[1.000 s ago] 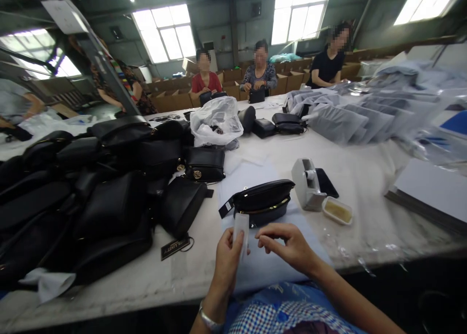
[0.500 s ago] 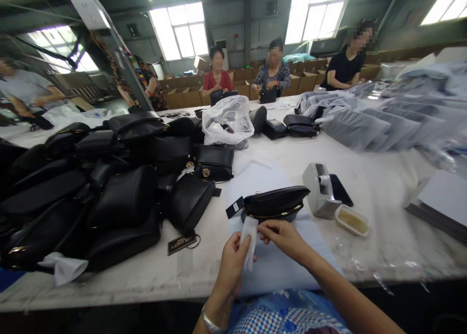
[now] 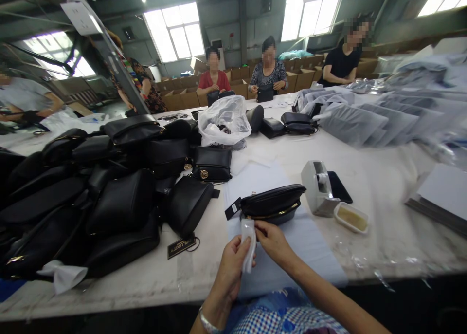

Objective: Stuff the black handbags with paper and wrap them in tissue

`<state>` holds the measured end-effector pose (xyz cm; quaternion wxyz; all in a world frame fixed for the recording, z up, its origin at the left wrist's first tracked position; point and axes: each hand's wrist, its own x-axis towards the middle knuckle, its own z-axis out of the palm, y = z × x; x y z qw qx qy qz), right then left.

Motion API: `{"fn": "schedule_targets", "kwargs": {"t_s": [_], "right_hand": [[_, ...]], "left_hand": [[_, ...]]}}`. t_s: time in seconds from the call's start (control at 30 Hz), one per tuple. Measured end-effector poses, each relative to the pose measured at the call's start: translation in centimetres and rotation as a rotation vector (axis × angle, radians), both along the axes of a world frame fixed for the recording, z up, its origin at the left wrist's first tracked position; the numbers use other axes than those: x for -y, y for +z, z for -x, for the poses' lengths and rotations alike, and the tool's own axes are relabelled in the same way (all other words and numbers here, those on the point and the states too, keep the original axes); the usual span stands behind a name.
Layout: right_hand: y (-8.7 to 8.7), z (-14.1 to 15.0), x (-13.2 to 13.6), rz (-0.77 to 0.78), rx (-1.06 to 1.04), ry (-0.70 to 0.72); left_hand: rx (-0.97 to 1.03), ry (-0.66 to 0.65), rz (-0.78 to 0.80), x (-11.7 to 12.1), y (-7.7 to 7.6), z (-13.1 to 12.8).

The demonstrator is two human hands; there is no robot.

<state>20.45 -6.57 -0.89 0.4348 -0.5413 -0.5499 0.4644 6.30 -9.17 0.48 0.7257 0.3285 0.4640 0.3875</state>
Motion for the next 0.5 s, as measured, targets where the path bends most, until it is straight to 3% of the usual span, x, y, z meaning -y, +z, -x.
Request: {"fn": "schedule_targets", "kwargs": {"t_s": [0.17,0.27,0.4,0.5], "right_hand": [[-0.9,0.0,-0.4,0.128,-0.083,0.031],[-0.3,-0.4,0.4,0.143,-0.147,0.026],[0.9,-0.1,1.5,0.254,-0.428,0.026],[1.2,0.8,1.1,0.219,-0.337,-0.056]], "left_hand": [[-0.046,-0.028,-0.019,0.1,0.0,0.1],[-0.076,-0.001,-0.043,0.3,0.1,0.2],[-0.12,0.015,-0.108,0.5,0.1,-0.1],[-0.137,0.044,-0.132,0.6,0.1,-0.6]]}}
